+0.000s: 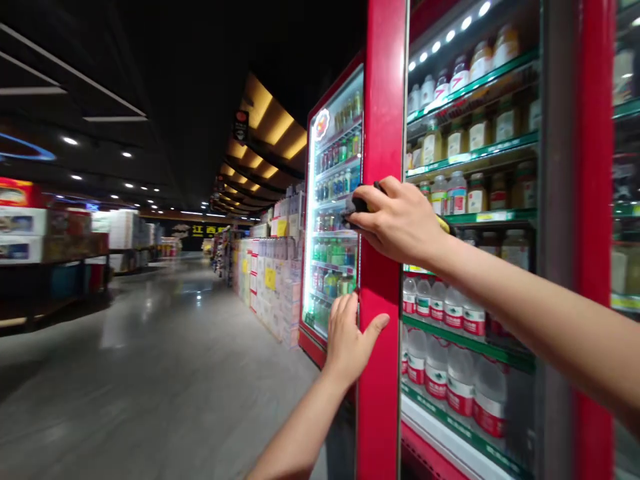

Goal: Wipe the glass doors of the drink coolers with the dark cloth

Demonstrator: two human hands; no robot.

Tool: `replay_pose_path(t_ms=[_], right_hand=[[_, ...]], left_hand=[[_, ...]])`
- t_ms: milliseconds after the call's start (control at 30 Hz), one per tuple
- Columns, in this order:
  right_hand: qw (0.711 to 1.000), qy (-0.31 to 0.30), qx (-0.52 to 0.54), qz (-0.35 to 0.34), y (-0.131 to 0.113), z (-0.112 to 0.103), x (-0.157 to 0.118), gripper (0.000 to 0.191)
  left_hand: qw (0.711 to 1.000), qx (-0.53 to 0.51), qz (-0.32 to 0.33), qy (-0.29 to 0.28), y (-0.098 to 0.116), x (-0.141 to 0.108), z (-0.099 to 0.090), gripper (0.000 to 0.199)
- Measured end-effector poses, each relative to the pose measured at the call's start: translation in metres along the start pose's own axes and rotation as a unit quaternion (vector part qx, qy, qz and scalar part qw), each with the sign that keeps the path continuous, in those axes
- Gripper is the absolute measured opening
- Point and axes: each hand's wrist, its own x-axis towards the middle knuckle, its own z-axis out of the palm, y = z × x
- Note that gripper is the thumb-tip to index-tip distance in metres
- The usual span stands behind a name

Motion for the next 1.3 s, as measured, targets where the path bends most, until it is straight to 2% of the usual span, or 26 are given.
replay_pose_path(t_ms=[133,233,367,433,533,600,667,733,800,867,933,1067,1133,1200,1300], right_hand=[[0.998,-0.022,-0.017,0.058,0.033,-0.018,-0.021,0.031],[0.994,-0.035,-0.033,0.098,0.047,-0.026,-0.054,0.034],[0.992,-0.068,-0.039,0.102,0.052,-0.035,-0.111,0.032],[0.989,-0.086,-0.035,0.112,0.066,-0.039,-0.127,0.033],[0.978,-0.114,-0.037,0.171,0.096,-0.045,-0.142,0.038],[0.968,-0.125,-0.031,0.213,0.106,-0.048,-0.161,0.041],[0.966,-0.126,-0.001,0.226,0.097,-0.051,-0.199,0.043],[0.969,-0.118,0.055,0.211,0.072,-0.055,-0.252,0.044],[0.964,-0.12,0.109,0.209,0.043,-0.056,-0.308,0.047],[0.953,-0.121,0.139,0.242,0.025,-0.055,-0.35,0.051],[0.937,-0.098,0.143,0.302,0.025,-0.049,-0.368,0.05],[0.903,-0.006,0.124,0.41,0.053,-0.027,-0.355,0.045],[0.886,0.016,0.121,0.448,0.053,-0.018,-0.356,0.046],[0.872,0.008,0.131,0.472,0.034,-0.015,-0.375,0.048],[0.856,-0.014,0.16,0.492,-0.012,-0.02,-0.423,0.049]], left_hand=[[0.999,-0.033,0.011,0.021,0.026,0.004,0.034,0.048],[0.998,-0.058,0.029,0.022,0.046,0.009,0.059,0.042],[0.99,-0.136,0.035,-0.026,0.071,0.016,0.089,0.028],[0.985,-0.164,0.036,-0.049,0.082,0.019,0.102,0.025],[0.977,-0.186,0.044,-0.094,0.096,0.024,0.118,0.02],[0.97,-0.204,0.049,-0.126,0.104,0.028,0.128,0.02],[0.961,-0.228,0.048,-0.147,0.11,0.033,0.141,0.034],[0.954,-0.251,0.048,-0.157,0.116,0.037,0.155,0.047],[0.947,-0.271,0.044,-0.163,0.121,0.041,0.172,0.054],[0.942,-0.289,0.033,-0.168,0.125,0.043,0.188,0.054],[0.939,-0.296,0.025,-0.173,0.13,0.045,0.202,0.053],[0.945,-0.265,0.042,-0.188,0.136,0.048,0.22,0.051],[0.948,-0.252,0.044,-0.188,0.137,0.048,0.227,0.048],[0.95,-0.251,0.042,-0.182,0.137,0.048,0.235,0.047],[0.951,-0.253,0.038,-0.176,0.139,0.048,0.251,0.051]])
